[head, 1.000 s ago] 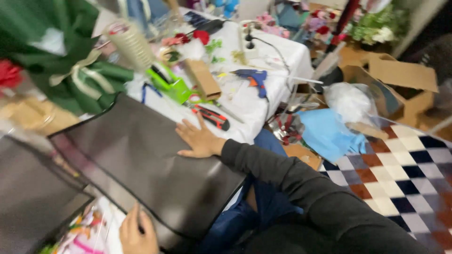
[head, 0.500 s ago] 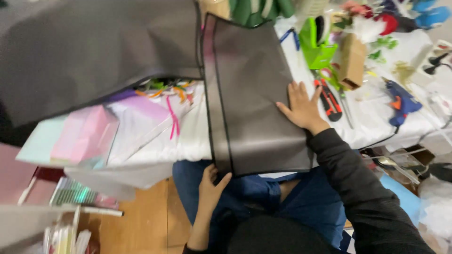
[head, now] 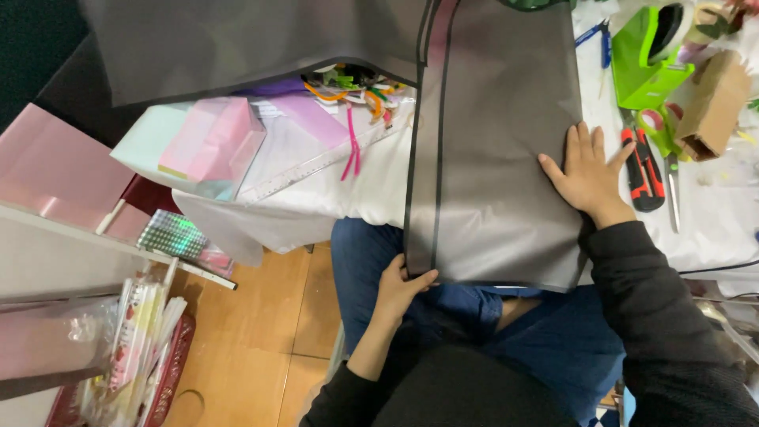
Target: The person places a sheet of dark gray wrapping paper on a table and smooths it out. They then use a utility knife to cut the paper along a straight line, creating a smaller rectangular piece.
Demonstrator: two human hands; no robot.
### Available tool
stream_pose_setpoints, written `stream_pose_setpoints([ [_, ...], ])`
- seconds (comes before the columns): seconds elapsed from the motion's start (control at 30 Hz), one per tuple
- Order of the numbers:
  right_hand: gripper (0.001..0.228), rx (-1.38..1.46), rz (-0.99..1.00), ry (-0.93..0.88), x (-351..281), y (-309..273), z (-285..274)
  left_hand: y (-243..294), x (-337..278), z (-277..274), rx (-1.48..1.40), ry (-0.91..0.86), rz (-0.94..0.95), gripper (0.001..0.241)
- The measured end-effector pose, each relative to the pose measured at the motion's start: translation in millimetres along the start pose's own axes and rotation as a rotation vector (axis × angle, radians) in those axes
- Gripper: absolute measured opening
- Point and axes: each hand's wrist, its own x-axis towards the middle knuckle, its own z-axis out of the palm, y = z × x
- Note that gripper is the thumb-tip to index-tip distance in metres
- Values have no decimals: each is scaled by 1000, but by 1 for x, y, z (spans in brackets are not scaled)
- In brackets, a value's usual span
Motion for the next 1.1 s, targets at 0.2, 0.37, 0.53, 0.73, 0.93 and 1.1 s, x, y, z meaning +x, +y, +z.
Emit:
stream_pose_setpoints([
  [0.2,97,-3,-9,-8,-1,2,-2,-7,-2,0,-48,-9,-8,49],
  [0.37,84,-14,-73,20,2,13,-18,-12,2,-2,-38,-15,55,46],
  [0.53,47,154,-118,117,8,39,-14,-7,-4,0,-21,-2,108,39],
  [0.73,46,57,-152,187,9,36,-8,14,-13,1,47,12,68,59],
  [0.93,46,0,-206,303,10,44,11,12,-3,8,32,20,102,47],
  [1.1,48,-4,-205,322,9,48,14,-3,-1,3,-5,3,118,27],
])
